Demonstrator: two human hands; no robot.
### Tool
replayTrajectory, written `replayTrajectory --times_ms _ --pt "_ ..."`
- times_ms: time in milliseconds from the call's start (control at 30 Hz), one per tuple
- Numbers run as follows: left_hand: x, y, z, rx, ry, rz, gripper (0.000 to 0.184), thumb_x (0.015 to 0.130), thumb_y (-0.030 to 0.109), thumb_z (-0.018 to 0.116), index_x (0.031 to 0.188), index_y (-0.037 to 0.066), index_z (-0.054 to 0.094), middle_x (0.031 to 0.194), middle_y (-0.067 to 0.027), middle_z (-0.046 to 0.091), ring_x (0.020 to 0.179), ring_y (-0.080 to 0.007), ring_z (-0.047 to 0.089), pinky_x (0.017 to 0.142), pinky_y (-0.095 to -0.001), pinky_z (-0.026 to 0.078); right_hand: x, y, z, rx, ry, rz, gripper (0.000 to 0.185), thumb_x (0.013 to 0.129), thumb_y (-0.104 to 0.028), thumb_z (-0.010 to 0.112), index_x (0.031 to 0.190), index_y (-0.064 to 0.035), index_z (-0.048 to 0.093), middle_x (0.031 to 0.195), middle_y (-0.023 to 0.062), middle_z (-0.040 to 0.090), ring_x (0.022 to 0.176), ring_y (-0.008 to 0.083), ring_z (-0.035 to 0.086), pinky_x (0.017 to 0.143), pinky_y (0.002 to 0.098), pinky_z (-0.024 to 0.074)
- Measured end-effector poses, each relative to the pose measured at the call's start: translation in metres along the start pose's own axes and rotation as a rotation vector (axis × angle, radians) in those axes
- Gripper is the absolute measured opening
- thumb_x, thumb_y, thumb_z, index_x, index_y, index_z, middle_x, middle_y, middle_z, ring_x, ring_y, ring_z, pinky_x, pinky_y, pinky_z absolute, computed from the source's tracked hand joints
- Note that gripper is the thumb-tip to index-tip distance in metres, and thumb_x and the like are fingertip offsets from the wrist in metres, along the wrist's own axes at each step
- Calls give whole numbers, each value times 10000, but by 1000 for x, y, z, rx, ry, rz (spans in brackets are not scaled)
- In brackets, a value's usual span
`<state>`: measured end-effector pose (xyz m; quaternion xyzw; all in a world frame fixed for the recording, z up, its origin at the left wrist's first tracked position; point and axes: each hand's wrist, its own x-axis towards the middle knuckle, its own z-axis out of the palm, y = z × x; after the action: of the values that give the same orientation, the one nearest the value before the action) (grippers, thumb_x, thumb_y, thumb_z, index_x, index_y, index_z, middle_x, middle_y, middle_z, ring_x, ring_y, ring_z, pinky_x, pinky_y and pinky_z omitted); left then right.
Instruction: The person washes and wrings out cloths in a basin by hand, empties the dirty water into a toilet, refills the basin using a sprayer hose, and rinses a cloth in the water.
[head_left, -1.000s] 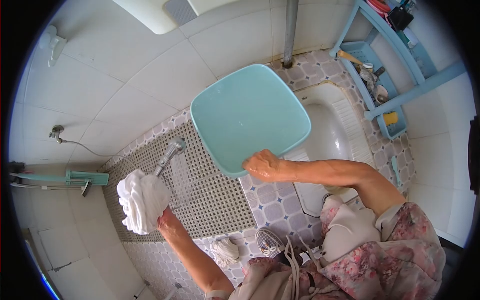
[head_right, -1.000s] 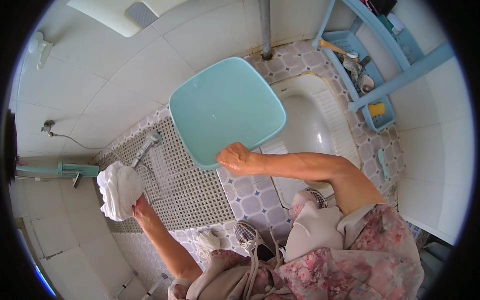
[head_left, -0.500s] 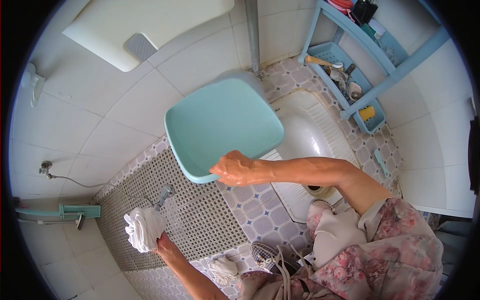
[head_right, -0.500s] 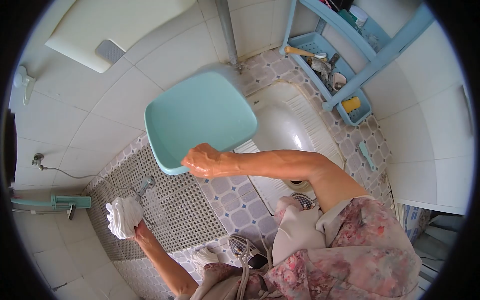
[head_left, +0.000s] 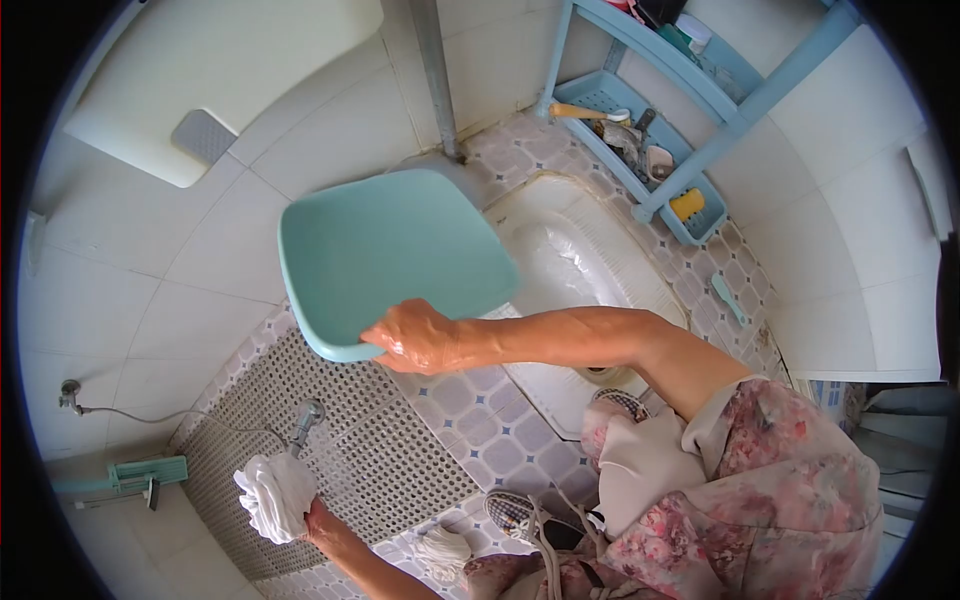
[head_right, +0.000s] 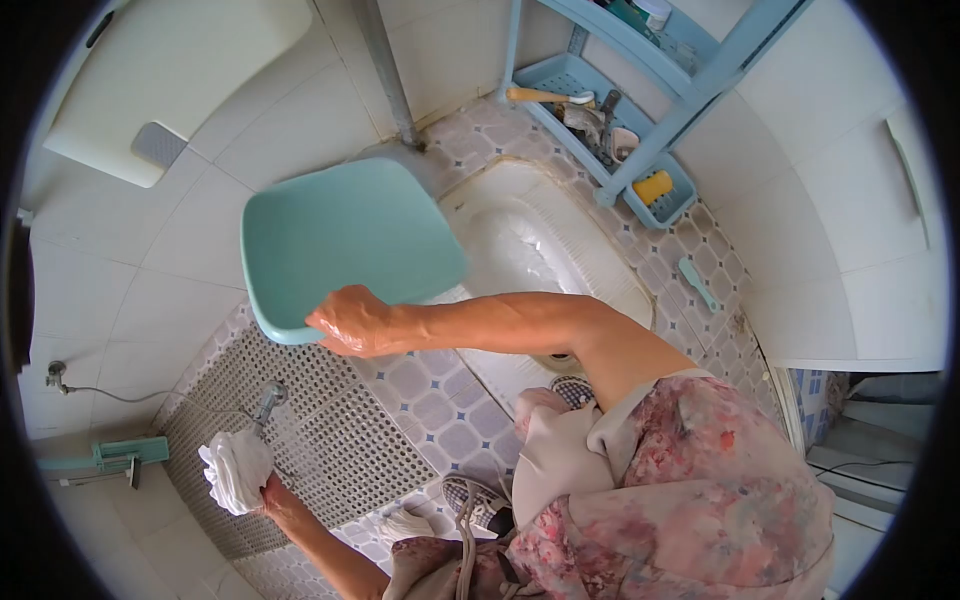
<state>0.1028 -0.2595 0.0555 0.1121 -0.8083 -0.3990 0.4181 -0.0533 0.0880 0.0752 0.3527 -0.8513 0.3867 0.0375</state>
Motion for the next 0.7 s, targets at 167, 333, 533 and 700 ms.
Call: replayTrajectory --times_ms 167,333,533,700 --pt "-3 2 3 -110 -21 5 271 888 232 715 972 -10 623 986 -98 653 845 -182 633 788 -357 558 2 -2 -12 20 78 94 185 831 -205 725 765 -49 650 585 126 612 534 308 635 511 415 518" --pt "-6 13 4 -91 -61 -48 307 885 280 717 973 0 630 1067 -113 662 919 -189 648 817 -371 561 -5 9 -21 59 144 107 199 846 -219 730 763 -57 648 568 122 591 529 304 623 520 415 505" --pt "-2 49 20 406 -82 253 310 878 291 704 1034 33 631 1077 -90 662 927 -190 647 817 -369 555 -14 22 -21 107 257 39 183 871 -232 718 835 -59 672 606 131 608 540 302 614 535 403 498" --pt "-2 66 24 553 -73 263 316 867 310 704 1033 49 635 1069 -80 661 922 -191 646 803 -369 550 -14 14 -43 109 94 136 233 925 -261 678 975 -39 727 699 131 666 598 244 651 602 369 535"
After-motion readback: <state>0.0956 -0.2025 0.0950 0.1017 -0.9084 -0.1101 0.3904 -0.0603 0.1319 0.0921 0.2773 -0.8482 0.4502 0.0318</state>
